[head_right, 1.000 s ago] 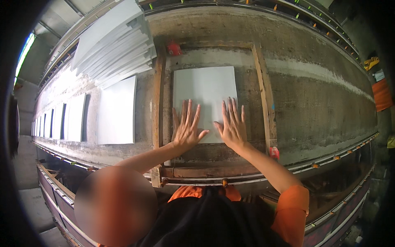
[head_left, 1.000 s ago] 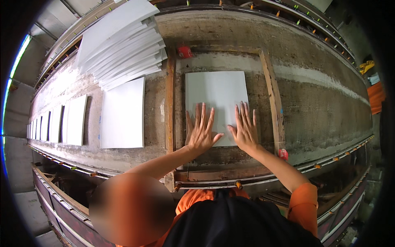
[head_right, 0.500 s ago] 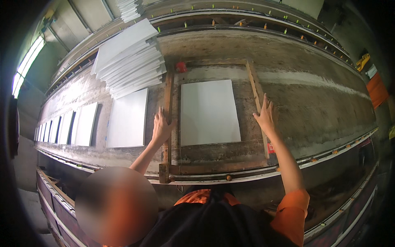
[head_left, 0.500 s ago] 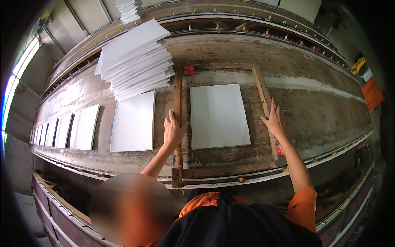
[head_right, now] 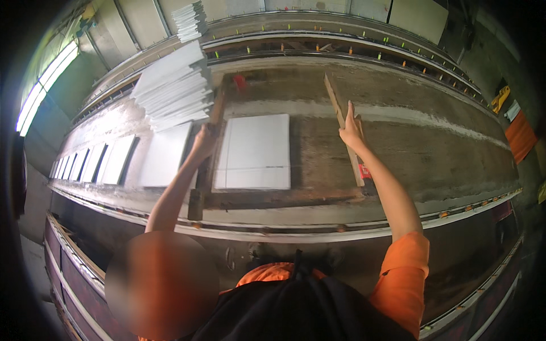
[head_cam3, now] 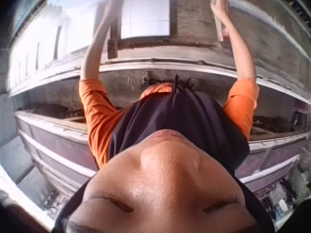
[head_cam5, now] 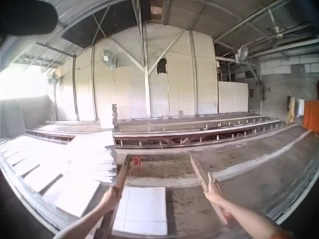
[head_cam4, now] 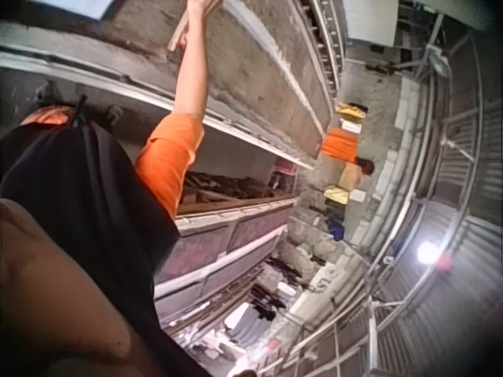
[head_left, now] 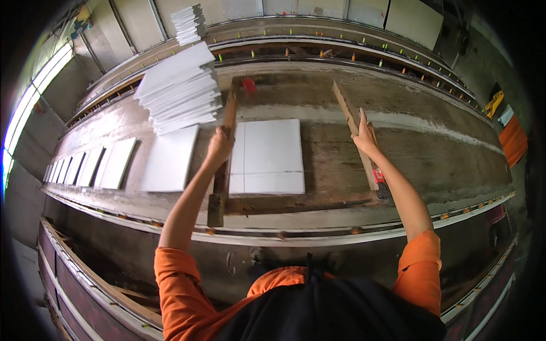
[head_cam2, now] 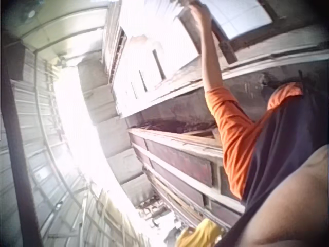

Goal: The person repeatedly picks up white rectangular panels from a stack and places them into a wooden frame on a conveyor belt. They smooth each panel into the frame before moving to the next one, continuing this cycle throughout the clip.

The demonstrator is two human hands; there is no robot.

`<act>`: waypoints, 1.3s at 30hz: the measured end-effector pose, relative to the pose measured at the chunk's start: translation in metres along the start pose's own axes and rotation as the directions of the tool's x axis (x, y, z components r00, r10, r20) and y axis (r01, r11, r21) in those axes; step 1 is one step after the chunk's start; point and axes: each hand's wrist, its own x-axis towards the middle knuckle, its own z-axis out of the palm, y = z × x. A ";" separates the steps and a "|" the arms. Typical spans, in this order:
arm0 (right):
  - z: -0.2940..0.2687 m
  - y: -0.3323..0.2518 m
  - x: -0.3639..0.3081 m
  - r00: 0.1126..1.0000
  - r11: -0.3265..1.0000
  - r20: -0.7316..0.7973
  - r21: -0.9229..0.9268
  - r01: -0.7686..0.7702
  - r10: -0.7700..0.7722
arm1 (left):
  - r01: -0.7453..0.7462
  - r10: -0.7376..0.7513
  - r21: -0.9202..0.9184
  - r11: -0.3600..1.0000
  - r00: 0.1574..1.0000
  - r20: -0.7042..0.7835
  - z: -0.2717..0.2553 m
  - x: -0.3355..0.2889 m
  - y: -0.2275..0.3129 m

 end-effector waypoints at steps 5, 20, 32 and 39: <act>-0.060 0.076 -0.012 0.994 0.989 -0.112 0.148 0.024 -0.007 | -0.098 0.088 -0.109 0.989 0.992 -0.095 0.041 -0.033 0.095; -0.064 0.276 -0.029 0.990 0.989 -0.015 -0.031 -0.144 0.144 | 0.055 -0.053 -0.080 0.995 0.998 0.028 0.200 -0.096 0.204; -0.075 0.300 -0.033 0.995 0.995 -0.032 -0.022 -0.097 0.096 | -0.038 0.037 -0.040 0.998 0.999 -0.014 0.220 -0.106 0.220; -0.086 0.302 -0.039 0.999 0.983 0.034 -0.185 -0.002 0.009 | -0.065 0.065 -0.015 0.998 0.998 0.000 0.225 -0.107 0.224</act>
